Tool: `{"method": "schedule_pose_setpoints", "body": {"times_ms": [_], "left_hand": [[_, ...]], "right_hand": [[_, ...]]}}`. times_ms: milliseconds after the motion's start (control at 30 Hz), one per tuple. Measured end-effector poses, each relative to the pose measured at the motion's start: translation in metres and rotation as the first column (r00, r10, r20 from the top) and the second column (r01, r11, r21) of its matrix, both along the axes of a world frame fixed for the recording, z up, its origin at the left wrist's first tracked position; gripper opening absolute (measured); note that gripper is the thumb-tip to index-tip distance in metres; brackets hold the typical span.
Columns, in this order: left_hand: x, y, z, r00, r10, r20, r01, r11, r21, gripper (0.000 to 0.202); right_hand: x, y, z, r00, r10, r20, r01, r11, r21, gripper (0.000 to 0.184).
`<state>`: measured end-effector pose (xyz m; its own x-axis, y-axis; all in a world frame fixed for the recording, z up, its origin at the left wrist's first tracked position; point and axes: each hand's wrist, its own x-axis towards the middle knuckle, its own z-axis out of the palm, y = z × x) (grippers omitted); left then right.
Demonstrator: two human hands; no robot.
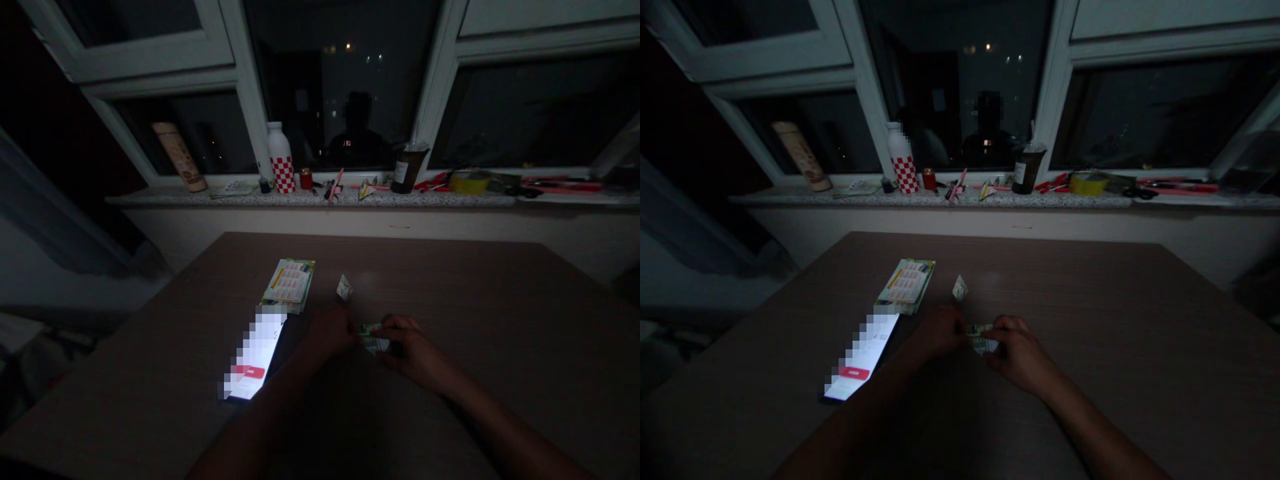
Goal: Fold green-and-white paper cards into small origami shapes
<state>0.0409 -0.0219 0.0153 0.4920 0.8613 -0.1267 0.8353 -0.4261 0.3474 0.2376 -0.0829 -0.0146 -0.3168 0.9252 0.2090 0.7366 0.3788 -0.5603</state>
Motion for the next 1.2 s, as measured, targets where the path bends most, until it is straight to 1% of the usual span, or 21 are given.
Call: {"method": "schedule_pose_setpoints", "body": {"times_ms": [100, 200, 367, 433, 467, 567, 700, 833, 1067, 1200], "left_hand": [[-0.005, 0.004, 0.002, 1.0, 0.022, 0.004, -0.022, 0.999, -0.03, 0.016], [-0.008, 0.003, 0.003, 0.999, 0.031, 0.023, -0.031, 0.999, -0.015, 0.016], [-0.009, -0.01, -0.006, 0.997, 0.008, 0.08, -0.013, 0.998, 0.068, 0.014], [-0.008, -0.017, -0.01, 0.99, -0.052, 0.134, 0.032, 0.989, 0.145, 0.015], [-0.007, -0.021, -0.012, 0.987, -0.073, 0.14, 0.049, 0.985, 0.167, 0.015], [-0.003, -0.028, -0.013, 0.989, -0.082, 0.122, 0.057, 0.978, 0.201, 0.015], [0.002, -0.034, -0.01, 0.996, -0.072, 0.056, 0.058, 0.973, 0.224, 0.023], [0.005, -0.036, -0.008, 0.999, -0.04, 0.018, 0.035, 0.975, 0.221, 0.031], [0.009, -0.037, -0.01, 1.0, -0.009, 0.026, 0.003, 0.968, 0.25, 0.037], [0.011, -0.039, -0.01, 0.999, -0.001, 0.037, -0.008, 0.966, 0.259, 0.046]], "right_hand": [[0.0, 0.0, 0.001, 1.0, -0.009, 0.0, 0.009, 1.0, 0.0, 0.038], [0.0, 0.0, 0.0, 1.0, -0.007, -0.007, 0.007, 1.0, -0.003, 0.039], [0.001, 0.0, -0.002, 1.0, 0.011, -0.004, -0.011, 1.0, 0.007, 0.038], [0.001, 0.0, -0.002, 1.0, 0.023, 0.004, -0.023, 1.0, 0.007, 0.038], [0.002, -0.001, -0.001, 1.0, 0.029, 0.007, -0.03, 1.0, 0.004, 0.038], [0.002, -0.002, 0.002, 0.999, 0.042, 0.013, -0.042, 0.999, -0.019, 0.041], [0.002, -0.004, 0.006, 0.999, 0.043, 0.024, -0.042, 0.998, -0.048, 0.045], [0.001, -0.005, 0.007, 0.999, 0.044, 0.026, -0.043, 0.998, -0.044, 0.047], [0.001, -0.004, 0.003, 0.998, 0.053, 0.027, -0.052, 0.998, -0.017, 0.048], [0.002, -0.003, 0.001, 0.998, 0.055, 0.022, -0.055, 0.998, -0.012, 0.051]]}}
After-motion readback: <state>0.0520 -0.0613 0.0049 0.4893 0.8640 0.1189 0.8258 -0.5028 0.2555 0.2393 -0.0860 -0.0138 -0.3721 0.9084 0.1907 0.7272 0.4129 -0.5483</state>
